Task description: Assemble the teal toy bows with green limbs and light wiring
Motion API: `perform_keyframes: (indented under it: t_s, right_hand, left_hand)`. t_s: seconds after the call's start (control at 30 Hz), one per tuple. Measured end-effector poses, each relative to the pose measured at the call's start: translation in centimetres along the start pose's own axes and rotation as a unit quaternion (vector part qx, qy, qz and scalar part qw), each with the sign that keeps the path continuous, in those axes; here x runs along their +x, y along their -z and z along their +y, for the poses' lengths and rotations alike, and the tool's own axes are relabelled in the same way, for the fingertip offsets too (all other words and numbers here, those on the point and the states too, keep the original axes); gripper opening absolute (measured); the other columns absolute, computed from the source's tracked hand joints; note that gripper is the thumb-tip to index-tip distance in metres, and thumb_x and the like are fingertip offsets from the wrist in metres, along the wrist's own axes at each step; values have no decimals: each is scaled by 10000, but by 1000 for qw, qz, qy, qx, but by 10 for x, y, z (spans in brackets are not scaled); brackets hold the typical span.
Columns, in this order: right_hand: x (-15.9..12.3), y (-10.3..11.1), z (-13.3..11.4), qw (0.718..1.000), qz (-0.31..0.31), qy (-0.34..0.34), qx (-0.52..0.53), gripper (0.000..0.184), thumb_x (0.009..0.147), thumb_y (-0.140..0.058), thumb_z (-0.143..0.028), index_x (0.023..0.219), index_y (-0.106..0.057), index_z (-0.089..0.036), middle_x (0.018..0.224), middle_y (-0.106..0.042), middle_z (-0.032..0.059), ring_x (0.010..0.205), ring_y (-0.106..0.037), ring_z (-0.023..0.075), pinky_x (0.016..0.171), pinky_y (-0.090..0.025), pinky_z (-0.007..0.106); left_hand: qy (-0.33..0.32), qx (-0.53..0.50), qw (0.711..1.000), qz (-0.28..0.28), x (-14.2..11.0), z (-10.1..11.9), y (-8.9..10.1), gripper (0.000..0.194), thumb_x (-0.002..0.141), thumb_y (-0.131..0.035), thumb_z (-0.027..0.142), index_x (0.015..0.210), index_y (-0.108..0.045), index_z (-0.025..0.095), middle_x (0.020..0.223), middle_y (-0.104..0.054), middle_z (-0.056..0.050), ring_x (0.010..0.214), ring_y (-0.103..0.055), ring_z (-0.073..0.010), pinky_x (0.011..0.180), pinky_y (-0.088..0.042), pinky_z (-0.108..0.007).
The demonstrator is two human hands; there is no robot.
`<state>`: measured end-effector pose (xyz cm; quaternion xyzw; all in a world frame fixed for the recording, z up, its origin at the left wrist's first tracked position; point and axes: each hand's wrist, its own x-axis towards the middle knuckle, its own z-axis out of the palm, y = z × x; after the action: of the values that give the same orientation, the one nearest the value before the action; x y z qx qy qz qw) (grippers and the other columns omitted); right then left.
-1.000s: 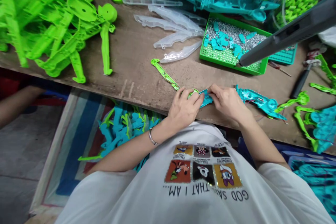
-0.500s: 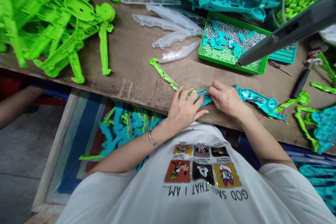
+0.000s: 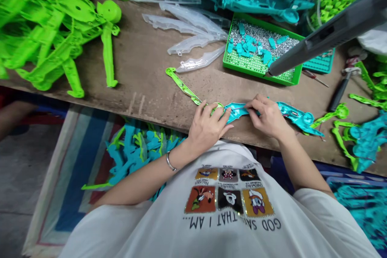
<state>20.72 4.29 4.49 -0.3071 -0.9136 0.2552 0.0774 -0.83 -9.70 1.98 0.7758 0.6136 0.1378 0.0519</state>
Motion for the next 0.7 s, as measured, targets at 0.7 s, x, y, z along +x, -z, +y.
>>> perform_keyframes:
  t_s: [0.7]
  right_hand:
    - [-10, -15, 2, 994, 54, -45, -86, 231, 952, -517, -145, 953, -746, -177, 878, -684, 99, 810, -625, 232, 771, -484, 351]
  left_hand:
    - [16, -27, 999, 7, 3, 1, 2, 470, 999, -610, 417, 1407, -631, 187, 1214, -691, -153, 1248, -580, -328, 1193, -378, -582]
